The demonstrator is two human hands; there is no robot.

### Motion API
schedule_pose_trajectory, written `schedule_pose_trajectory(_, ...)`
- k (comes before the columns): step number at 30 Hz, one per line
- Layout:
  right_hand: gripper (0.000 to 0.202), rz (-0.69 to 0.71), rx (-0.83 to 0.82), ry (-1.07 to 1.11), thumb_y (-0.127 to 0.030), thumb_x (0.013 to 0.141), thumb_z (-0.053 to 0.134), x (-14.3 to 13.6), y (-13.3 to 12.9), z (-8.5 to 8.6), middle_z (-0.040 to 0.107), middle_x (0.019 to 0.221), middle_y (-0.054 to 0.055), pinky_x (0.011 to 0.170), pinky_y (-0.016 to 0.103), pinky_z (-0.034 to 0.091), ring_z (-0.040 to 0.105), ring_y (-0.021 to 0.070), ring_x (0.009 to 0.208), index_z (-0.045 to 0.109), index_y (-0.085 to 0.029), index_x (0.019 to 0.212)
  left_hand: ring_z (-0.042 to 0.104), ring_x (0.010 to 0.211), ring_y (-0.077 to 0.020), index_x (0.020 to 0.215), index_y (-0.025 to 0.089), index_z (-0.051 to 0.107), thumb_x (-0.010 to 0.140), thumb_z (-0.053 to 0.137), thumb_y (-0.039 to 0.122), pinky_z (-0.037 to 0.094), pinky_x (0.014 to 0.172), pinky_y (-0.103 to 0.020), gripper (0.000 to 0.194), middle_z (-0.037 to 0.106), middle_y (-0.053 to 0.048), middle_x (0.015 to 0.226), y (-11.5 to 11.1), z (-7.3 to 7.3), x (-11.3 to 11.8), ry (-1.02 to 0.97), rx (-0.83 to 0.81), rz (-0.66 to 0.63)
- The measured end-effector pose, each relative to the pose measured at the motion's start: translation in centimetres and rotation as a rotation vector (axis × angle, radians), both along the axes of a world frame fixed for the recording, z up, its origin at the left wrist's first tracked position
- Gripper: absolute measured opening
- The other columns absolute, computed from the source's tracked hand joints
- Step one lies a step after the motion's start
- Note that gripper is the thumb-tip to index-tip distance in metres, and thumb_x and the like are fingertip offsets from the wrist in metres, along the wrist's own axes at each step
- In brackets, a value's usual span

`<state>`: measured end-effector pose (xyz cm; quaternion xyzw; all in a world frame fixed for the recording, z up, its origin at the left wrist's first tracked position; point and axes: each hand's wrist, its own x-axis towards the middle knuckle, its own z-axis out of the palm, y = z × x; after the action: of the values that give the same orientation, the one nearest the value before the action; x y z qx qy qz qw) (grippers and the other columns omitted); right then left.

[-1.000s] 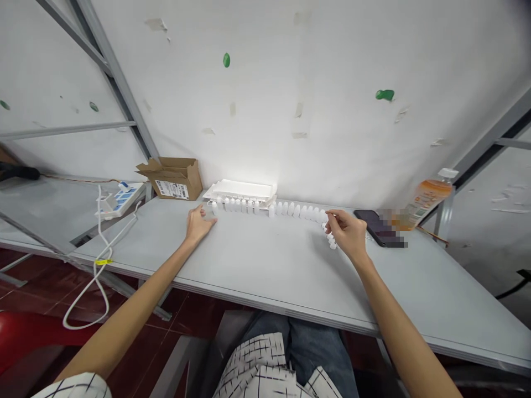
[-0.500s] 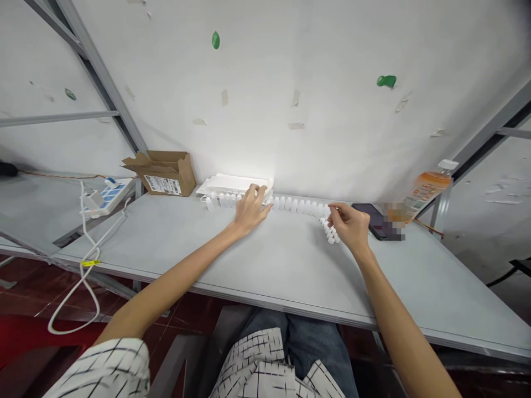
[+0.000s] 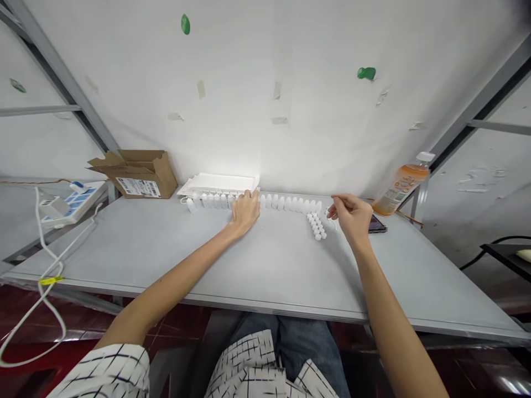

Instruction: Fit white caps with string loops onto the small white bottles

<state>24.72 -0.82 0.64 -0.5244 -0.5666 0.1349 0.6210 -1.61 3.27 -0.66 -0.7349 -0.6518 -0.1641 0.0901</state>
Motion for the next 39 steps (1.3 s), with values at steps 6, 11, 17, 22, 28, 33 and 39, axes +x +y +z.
schedule_pose_trajectory(6, 0.016, -0.050, -0.022, 0.184, -0.028, 0.073, 0.061, 1.7, 0.7, 0.0, 0.061, 0.051, 0.000, 0.039, 0.024, 0.048, 0.058, 0.0131, 0.040, 0.068, -0.014, 0.077, 0.062, 0.097, -0.0287, 0.111, 0.015, 0.059, 0.094, 0.038, 0.019, 0.044, 0.071, -0.033, 0.027, 0.063, -0.015, 0.104, -0.1, 0.0, 0.0, -0.009, 0.007, -0.036)
schedule_pose_trajectory(11, 0.017, -0.105, -0.058, 0.147, -0.028, 0.073, 0.060, 3.5, 1.3, -0.7, 0.063, 0.054, 0.001, 0.040, 0.025, 0.048, 0.060, 0.0149, 0.042, 0.068, -0.014, 0.079, 0.064, 0.094, -0.0271, 0.106, 0.015, 0.064, 0.093, 0.038, 0.020, 0.042, 0.067, -0.032, 0.030, 0.065, -0.013, 0.107, -0.2, 0.3, -0.4, -0.029, 0.010, -0.046)
schedule_pose_trajectory(17, 0.014, -0.268, -0.348, -0.460, -0.026, 0.072, 0.061, 5.2, 1.9, -2.3, 0.070, 0.061, 0.005, 0.051, 0.028, 0.045, 0.064, 0.0206, 0.056, 0.073, -0.019, 0.072, 0.063, 0.089, -0.0244, 0.096, 0.018, 0.069, 0.089, 0.045, 0.023, 0.042, 0.067, -0.031, 0.026, 0.069, -0.009, 0.098, -1.2, 0.2, -0.5, -0.083, -0.013, -0.187)
schedule_pose_trajectory(22, 0.013, -0.312, -0.556, -0.791, -0.021, 0.070, 0.063, 4.4, 2.1, -3.1, 0.075, 0.078, 0.006, 0.057, 0.029, 0.041, 0.068, 0.0250, 0.073, 0.075, -0.023, 0.073, 0.063, 0.081, -0.0203, 0.098, 0.017, 0.070, 0.089, 0.047, 0.025, 0.043, 0.068, -0.030, 0.026, 0.068, -0.007, 0.104, -1.3, -0.6, -0.1, -0.205, -0.010, -0.281)
schedule_pose_trajectory(28, 0.015, -0.326, -0.603, -0.873, -0.017, 0.074, 0.060, 3.7, 2.1, -3.2, 0.075, 0.085, 0.009, 0.058, 0.028, 0.038, 0.068, 0.0260, 0.077, 0.074, -0.022, 0.075, 0.060, 0.074, -0.0196, 0.079, 0.016, 0.067, 0.082, 0.059, 0.034, 0.043, 0.067, -0.030, 0.020, 0.066, -0.006, 0.088, -0.4, -1.5, -0.3, -0.324, -0.102, -0.296)
schedule_pose_trajectory(33, 0.012, -0.349, -0.472, -0.774, -0.019, 0.071, 0.059, 3.8, 1.8, -2.7, 0.075, 0.078, 0.006, 0.054, 0.026, 0.036, 0.067, 0.0225, 0.069, 0.071, -0.021, 0.071, 0.058, 0.071, -0.0202, 0.070, 0.020, 0.055, 0.086, 0.054, 0.042, 0.035, 0.059, -0.028, 0.028, 0.062, -0.003, 0.074, -0.7, -1.8, 0.0, -0.353, -0.121, -0.274)
schedule_pose_trajectory(39, 0.013, -0.090, -0.240, -0.283, -0.027, 0.075, 0.057, 1.4, 1.1, -0.8, 0.071, 0.072, 0.003, 0.049, 0.025, 0.042, 0.055, 0.0116, 0.043, 0.066, -0.018, 0.074, 0.048, 0.057, -0.0151, 0.070, 0.022, 0.041, 0.092, 0.044, 0.048, 0.030, 0.056, -0.026, 0.034, 0.049, 0.003, 0.061, -2.0, -1.0, 0.8, -0.490, -0.133, -0.349)
